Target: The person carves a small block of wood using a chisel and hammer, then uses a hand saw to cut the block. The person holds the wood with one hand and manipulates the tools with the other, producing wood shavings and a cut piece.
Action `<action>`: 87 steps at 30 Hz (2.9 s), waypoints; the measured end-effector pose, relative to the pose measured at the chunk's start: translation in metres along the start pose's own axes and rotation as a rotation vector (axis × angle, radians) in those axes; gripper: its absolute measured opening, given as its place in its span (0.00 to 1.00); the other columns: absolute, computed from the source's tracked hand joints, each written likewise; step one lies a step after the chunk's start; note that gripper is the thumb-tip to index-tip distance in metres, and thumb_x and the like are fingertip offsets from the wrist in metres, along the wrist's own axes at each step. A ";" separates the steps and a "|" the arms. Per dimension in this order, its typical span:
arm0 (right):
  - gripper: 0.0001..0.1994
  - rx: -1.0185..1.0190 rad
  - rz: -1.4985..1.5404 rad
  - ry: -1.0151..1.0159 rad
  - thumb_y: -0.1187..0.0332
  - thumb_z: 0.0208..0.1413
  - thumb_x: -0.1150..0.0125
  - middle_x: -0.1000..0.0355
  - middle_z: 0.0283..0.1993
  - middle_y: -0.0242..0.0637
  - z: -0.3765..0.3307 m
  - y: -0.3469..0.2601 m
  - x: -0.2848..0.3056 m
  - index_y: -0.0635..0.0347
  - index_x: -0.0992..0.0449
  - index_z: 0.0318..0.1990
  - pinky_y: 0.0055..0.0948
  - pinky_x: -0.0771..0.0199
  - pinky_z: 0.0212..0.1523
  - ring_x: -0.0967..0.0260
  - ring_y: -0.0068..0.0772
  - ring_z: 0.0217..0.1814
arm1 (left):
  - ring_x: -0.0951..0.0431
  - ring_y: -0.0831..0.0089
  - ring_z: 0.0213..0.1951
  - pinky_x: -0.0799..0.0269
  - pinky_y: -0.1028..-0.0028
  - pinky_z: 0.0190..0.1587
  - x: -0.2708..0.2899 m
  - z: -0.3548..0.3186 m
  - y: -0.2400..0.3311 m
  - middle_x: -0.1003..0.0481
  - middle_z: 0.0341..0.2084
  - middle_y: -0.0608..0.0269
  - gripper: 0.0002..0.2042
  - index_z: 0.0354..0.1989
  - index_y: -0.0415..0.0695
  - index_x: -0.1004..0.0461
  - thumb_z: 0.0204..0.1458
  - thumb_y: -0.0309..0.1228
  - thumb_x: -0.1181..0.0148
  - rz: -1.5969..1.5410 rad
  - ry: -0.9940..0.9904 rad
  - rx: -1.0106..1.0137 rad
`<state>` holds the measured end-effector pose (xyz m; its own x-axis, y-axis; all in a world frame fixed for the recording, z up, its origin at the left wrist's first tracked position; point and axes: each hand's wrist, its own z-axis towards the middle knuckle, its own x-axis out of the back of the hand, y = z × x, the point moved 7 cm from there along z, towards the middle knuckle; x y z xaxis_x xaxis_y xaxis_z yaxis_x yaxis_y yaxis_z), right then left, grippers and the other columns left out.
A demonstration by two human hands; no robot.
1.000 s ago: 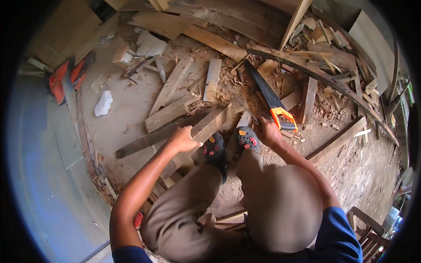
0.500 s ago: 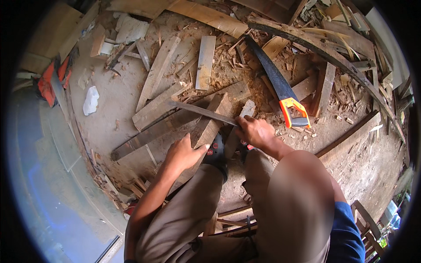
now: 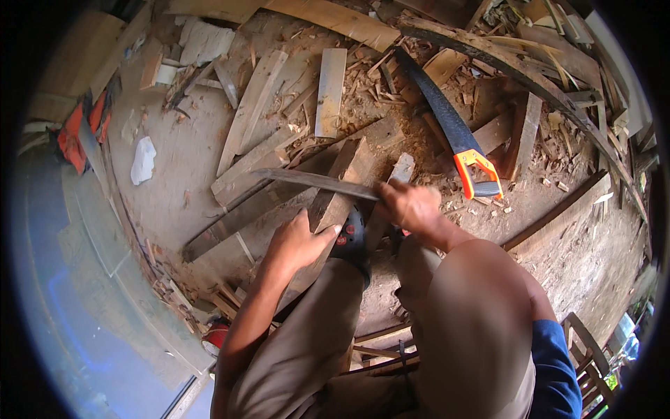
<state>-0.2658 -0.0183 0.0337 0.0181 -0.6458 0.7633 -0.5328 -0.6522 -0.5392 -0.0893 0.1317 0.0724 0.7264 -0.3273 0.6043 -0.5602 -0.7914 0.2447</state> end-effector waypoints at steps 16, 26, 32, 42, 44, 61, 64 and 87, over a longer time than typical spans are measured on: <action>0.18 0.241 -0.160 0.222 0.61 0.60 0.41 0.25 0.43 0.44 0.024 0.004 0.008 0.55 0.28 0.56 0.43 0.16 0.33 0.19 0.46 0.37 | 0.22 0.45 0.56 0.29 0.57 0.59 0.009 0.001 0.013 0.20 0.49 0.40 0.31 0.57 0.38 0.24 0.54 0.52 0.34 -0.011 0.010 -0.014; 0.17 -0.187 -0.154 0.231 0.57 0.64 0.39 0.21 0.43 0.48 0.047 0.077 0.031 0.54 0.26 0.54 0.45 0.17 0.29 0.18 0.47 0.33 | 0.22 0.38 0.54 0.27 0.53 0.58 0.010 -0.002 0.017 0.23 0.47 0.28 0.37 0.52 0.27 0.28 0.52 0.55 0.34 0.023 -0.002 -0.001; 0.21 0.159 -0.063 0.126 0.54 0.63 0.41 0.25 0.44 0.45 0.017 0.013 0.025 0.56 0.28 0.58 0.49 0.18 0.34 0.20 0.52 0.37 | 0.22 0.38 0.53 0.27 0.52 0.58 0.013 -0.009 0.020 0.22 0.47 0.28 0.37 0.53 0.27 0.29 0.52 0.55 0.34 0.066 0.009 0.033; 0.17 -0.009 -0.088 0.122 0.58 0.61 0.40 0.22 0.38 0.48 0.049 0.049 0.020 0.56 0.28 0.52 0.48 0.17 0.32 0.19 0.54 0.33 | 0.26 0.40 0.61 0.31 0.57 0.63 0.009 -0.003 0.022 0.27 0.56 0.26 0.47 0.64 0.22 0.37 0.53 0.58 0.35 0.073 -0.075 0.071; 0.18 0.006 -0.044 0.128 0.54 0.63 0.41 0.22 0.39 0.49 0.051 0.042 0.031 0.56 0.28 0.51 0.49 0.16 0.35 0.19 0.54 0.35 | 0.26 0.41 0.61 0.32 0.58 0.64 0.008 -0.001 0.020 0.27 0.56 0.27 0.46 0.64 0.23 0.37 0.53 0.58 0.35 0.075 -0.084 0.091; 0.13 -0.017 -0.024 0.347 0.56 0.63 0.39 0.22 0.35 0.45 0.035 0.075 0.028 0.53 0.25 0.47 0.49 0.19 0.27 0.21 0.48 0.30 | 0.22 0.37 0.54 0.28 0.54 0.60 0.010 -0.006 0.026 0.24 0.49 0.24 0.44 0.64 0.22 0.38 0.53 0.53 0.36 0.116 0.007 0.045; 0.16 0.181 -0.050 0.153 0.56 0.61 0.38 0.22 0.41 0.48 0.012 0.024 0.034 0.58 0.26 0.48 0.53 0.18 0.34 0.20 0.55 0.37 | 0.25 0.37 0.58 0.30 0.56 0.63 0.011 -0.007 0.020 0.26 0.53 0.25 0.48 0.66 0.22 0.41 0.53 0.56 0.36 0.120 -0.012 0.088; 0.18 -0.019 -0.006 0.149 0.51 0.63 0.40 0.23 0.44 0.44 0.032 0.059 0.026 0.56 0.27 0.49 0.54 0.18 0.35 0.20 0.56 0.38 | 0.23 0.36 0.55 0.28 0.54 0.61 0.008 -0.006 0.036 0.25 0.49 0.24 0.44 0.65 0.23 0.40 0.54 0.52 0.35 0.141 -0.010 0.086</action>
<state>-0.2694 -0.0861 0.0104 -0.1037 -0.5745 0.8119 -0.5494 -0.6474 -0.5283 -0.1057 0.1034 0.0908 0.6469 -0.4433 0.6205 -0.6212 -0.7783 0.0915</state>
